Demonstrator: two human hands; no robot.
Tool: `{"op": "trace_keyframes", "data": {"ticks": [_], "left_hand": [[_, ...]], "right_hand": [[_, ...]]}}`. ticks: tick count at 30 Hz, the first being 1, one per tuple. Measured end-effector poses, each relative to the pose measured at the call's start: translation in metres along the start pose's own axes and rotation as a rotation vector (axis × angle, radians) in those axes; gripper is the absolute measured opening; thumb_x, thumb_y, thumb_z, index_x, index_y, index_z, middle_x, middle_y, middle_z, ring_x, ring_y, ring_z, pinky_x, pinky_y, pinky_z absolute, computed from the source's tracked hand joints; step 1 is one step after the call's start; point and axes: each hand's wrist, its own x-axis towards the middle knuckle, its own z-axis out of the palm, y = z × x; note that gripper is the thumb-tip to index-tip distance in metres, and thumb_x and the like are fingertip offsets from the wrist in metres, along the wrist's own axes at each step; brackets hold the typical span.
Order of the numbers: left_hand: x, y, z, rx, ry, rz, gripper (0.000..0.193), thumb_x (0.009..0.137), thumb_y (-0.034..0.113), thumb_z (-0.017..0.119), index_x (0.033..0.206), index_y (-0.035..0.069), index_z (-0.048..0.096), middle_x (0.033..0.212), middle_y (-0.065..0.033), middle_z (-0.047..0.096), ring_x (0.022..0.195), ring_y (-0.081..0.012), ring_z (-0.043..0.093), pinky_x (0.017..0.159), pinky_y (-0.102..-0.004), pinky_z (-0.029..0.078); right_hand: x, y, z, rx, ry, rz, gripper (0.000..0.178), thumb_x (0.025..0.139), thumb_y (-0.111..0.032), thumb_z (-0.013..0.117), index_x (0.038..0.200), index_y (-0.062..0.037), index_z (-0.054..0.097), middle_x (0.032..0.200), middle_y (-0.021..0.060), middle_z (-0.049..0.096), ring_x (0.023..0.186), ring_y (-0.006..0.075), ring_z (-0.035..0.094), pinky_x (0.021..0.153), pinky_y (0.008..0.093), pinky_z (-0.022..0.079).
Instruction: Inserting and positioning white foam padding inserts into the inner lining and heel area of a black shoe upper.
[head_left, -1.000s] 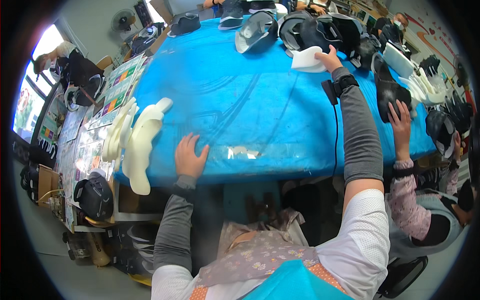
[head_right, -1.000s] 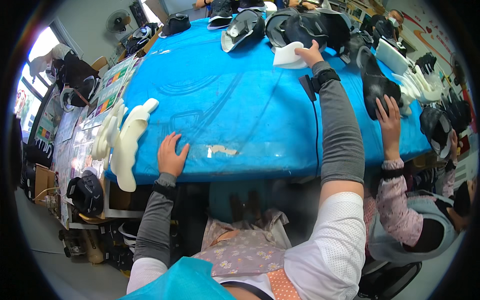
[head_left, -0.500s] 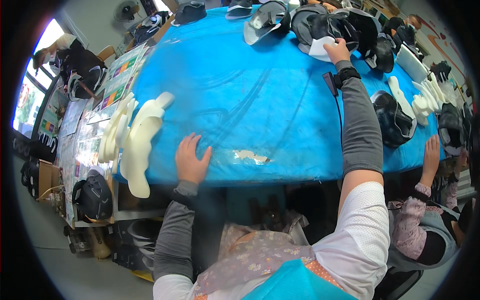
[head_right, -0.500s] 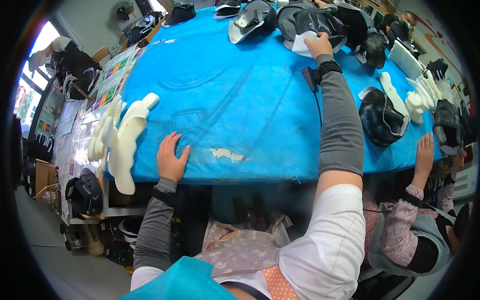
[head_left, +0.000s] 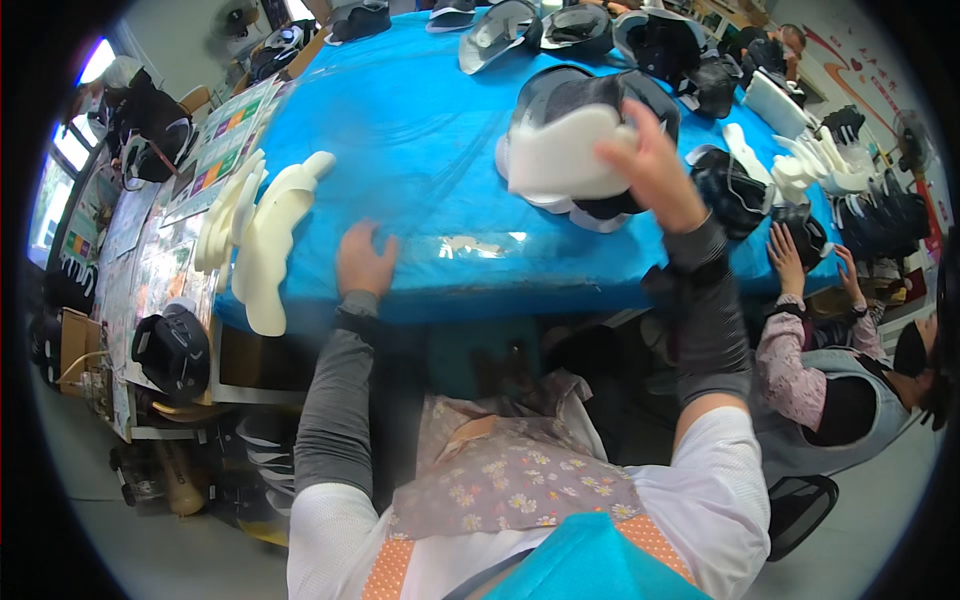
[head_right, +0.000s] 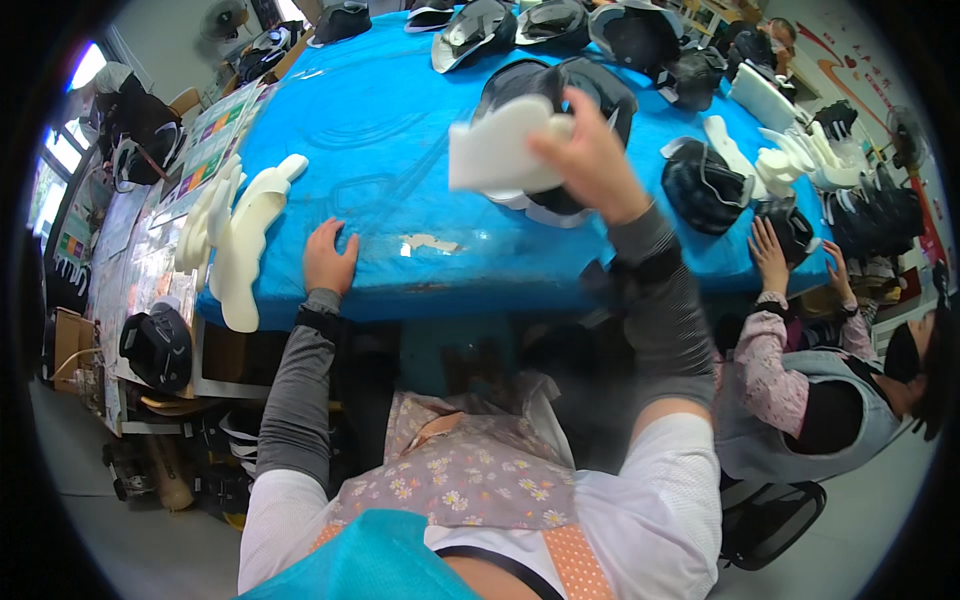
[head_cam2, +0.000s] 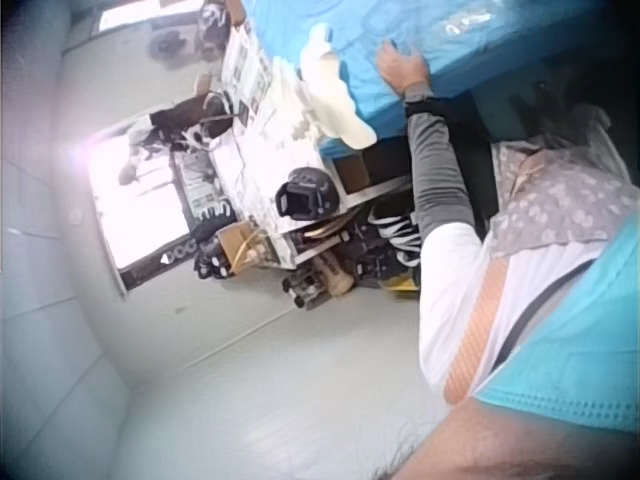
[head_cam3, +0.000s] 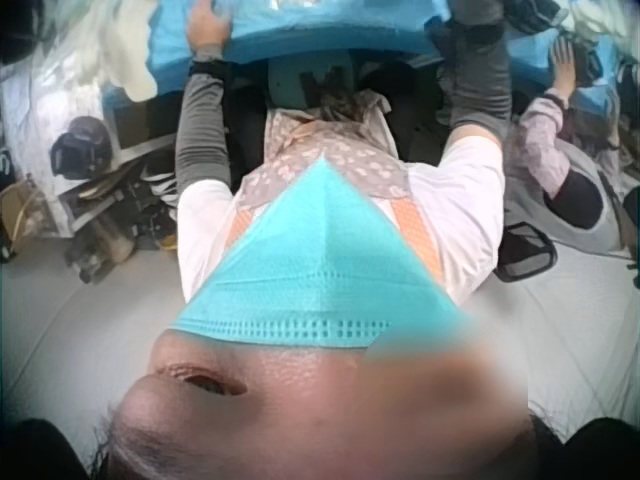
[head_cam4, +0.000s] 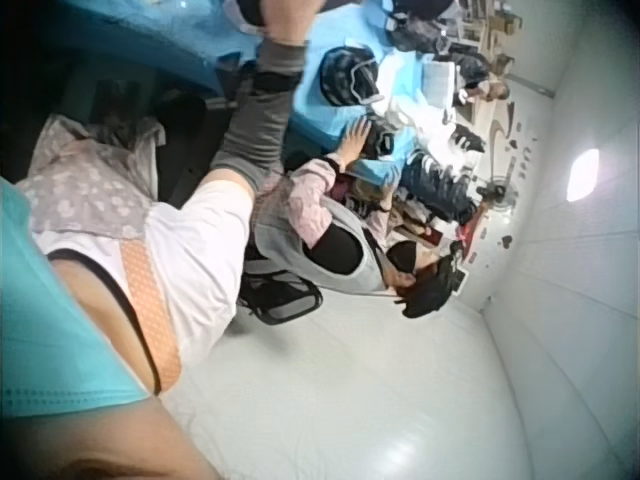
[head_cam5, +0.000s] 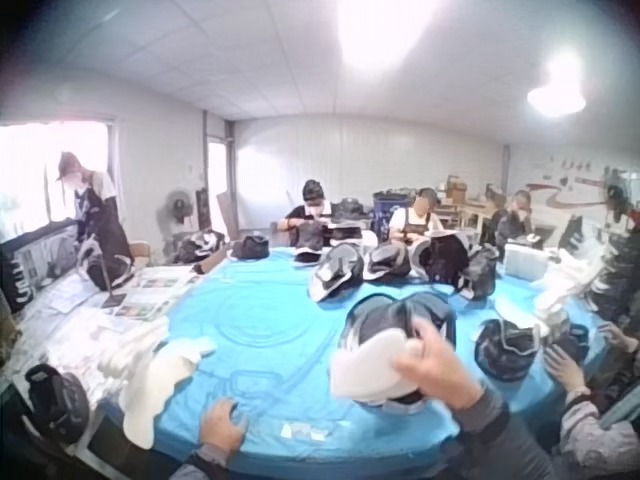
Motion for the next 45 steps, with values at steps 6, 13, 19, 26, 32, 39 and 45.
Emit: {"op": "trace_keyframes", "data": {"ticks": [6,13,19,26,32,39,45], "left_hand": [[-0.007,0.011,0.011,-0.313,-0.055,0.038,0.046,0.08,0.026,0.071,0.119,0.003,0.06,0.126,-0.0186,0.057,0.12,-0.0342,0.051,0.099,-0.0427,0.042],[-0.023,0.189,0.043,-0.407,-0.086,0.591,0.057,0.076,0.023,0.076,0.125,0.002,0.054,0.127,-0.0195,0.055,0.12,-0.036,0.051,0.105,-0.0455,0.037],[0.013,0.191,0.09,-0.98,-0.146,0.23,0.037,0.075,0.006,0.066,0.112,0.006,0.061,0.101,-0.0117,0.062,0.102,-0.0332,0.056,0.085,-0.0396,0.047],[0.072,0.153,0.015,-0.287,0.401,0.523,0.042,0.066,-0.008,0.058,0.104,0.011,0.065,0.101,-0.0111,0.061,0.096,-0.0347,0.056,0.083,-0.0429,0.045],[0.065,0.059,-0.009,0.072,0.43,0.395,0.035,0.076,-0.002,0.063,0.109,0.008,0.066,0.1,-0.011,0.058,0.093,-0.0313,0.058,0.08,-0.0399,0.048],[0.023,0.047,-0.016,0.167,0.241,0.348,0.051,0.081,0.01,0.067,0.13,0.004,0.053,0.118,-0.0155,0.055,0.11,-0.0334,0.055,0.094,-0.0407,0.045],[-0.028,0.101,-0.017,-0.687,-0.005,0.226,0.069,0.09,0.031,0.065,0.145,0.002,0.034,0.141,-0.0201,0.041,0.129,-0.0311,0.042,0.109,-0.0404,0.03]], "right_hand": [[-0.074,-0.021,0.024,0.135,0.114,-0.007,0.08,0.077,-0.023,0.071,0.138,0.0114,0.033,0.112,0.0205,0.061,0.102,0.0214,0.06,0.09,0.0313,0.047],[-0.106,-0.053,-0.002,0.398,0.166,0.008,0.077,0.079,-0.017,0.07,0.14,0.0099,0.032,0.111,0.016,0.061,0.101,0.0167,0.059,0.088,0.0294,0.048],[-0.139,-0.064,-0.018,0.44,0.171,0.011,0.076,0.075,-0.017,0.067,0.141,0.0063,0.035,0.113,0.0136,0.06,0.1,0.0165,0.059,0.089,0.028,0.046],[-0.157,-0.043,-0.058,0.855,0.267,-0.095,0.082,0.068,-0.024,0.059,0.139,0.0107,0.036,0.113,0.0258,0.061,0.103,0.0329,0.062,0.093,0.038,0.049],[-0.146,-0.026,-0.071,1.145,0.219,-0.36,0.078,0.073,-0.017,0.061,0.142,0.0065,0.033,0.113,0.0279,0.06,0.106,0.0388,0.06,0.094,0.0451,0.049],[-0.132,-0.051,-0.035,0.158,0.065,-0.08,0.076,0.068,-0.022,0.065,0.136,0.0044,0.045,0.107,0.0125,0.064,0.092,0.0185,0.062,0.084,0.0294,0.048],[-0.123,-0.034,0.042,-0.271,-0.65,-0.157,0.062,0.069,-0.019,0.065,0.127,-0.0006,0.053,0.088,0.0191,0.066,0.081,0.0314,0.067,0.075,0.0367,0.051]]}}
